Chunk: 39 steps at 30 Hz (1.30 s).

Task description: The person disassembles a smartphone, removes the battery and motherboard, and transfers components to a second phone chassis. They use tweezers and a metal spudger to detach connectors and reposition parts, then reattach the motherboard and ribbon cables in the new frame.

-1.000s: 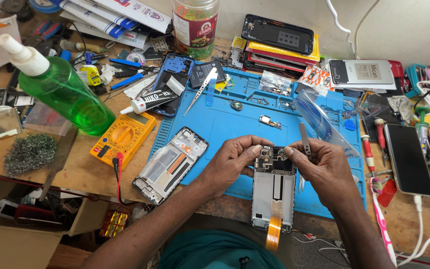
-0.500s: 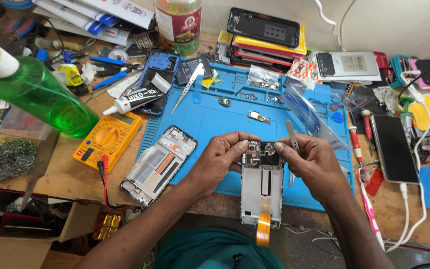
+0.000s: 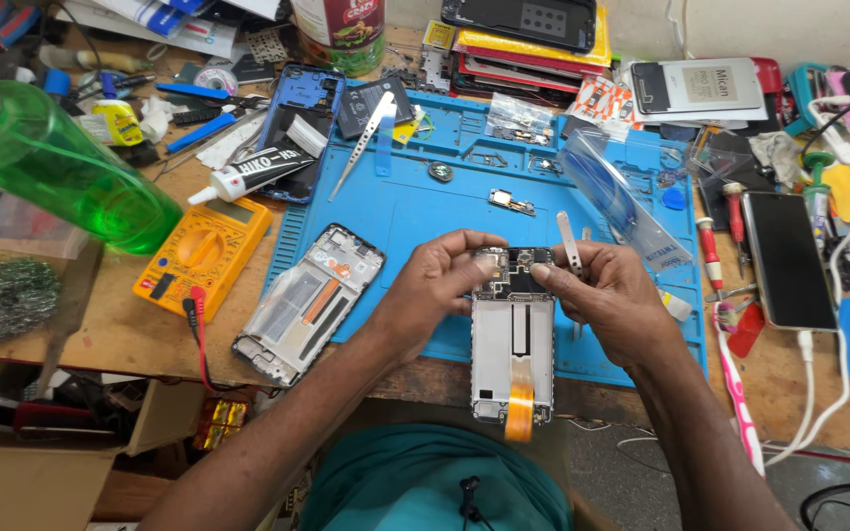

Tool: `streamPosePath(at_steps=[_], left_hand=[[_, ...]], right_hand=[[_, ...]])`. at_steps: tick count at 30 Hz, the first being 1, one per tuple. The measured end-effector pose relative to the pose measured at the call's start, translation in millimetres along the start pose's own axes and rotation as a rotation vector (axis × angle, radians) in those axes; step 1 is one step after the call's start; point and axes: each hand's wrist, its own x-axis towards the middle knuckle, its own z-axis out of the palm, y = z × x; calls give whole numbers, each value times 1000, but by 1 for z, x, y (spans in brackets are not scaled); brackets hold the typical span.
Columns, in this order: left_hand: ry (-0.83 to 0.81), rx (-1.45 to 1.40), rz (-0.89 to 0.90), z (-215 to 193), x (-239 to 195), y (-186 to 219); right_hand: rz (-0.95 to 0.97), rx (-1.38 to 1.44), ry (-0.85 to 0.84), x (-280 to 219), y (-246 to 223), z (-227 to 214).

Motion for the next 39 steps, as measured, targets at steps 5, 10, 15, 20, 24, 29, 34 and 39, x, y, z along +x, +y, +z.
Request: streamPosePath(at_steps=[5, 10, 15, 20, 24, 29, 34, 39], left_hand=[[-59, -32, -12, 1, -3, 5], [-96, -54, -21, 0, -2, 0], [-95, 33, 18, 3, -1, 0], [-79, -37, -12, 4, -5, 9], [23, 223, 65, 12, -7, 13], [79, 329, 98, 18, -6, 17], [8, 235, 52, 16, -7, 22], [-106, -33, -25, 11, -9, 22]], right_hand=[[-31, 1, -22, 3, 0, 1], [37, 16, 8, -2, -2, -6], [-65, -35, 20, -2, -5, 1], [-124, -104, 60, -6, -8, 5], [-113, -172, 75, -10, -15, 11], [-147, -241, 67, -17, -24, 15], [-181, -177, 48, -18, -23, 7], [-116, -41, 29, -12, -16, 2]])
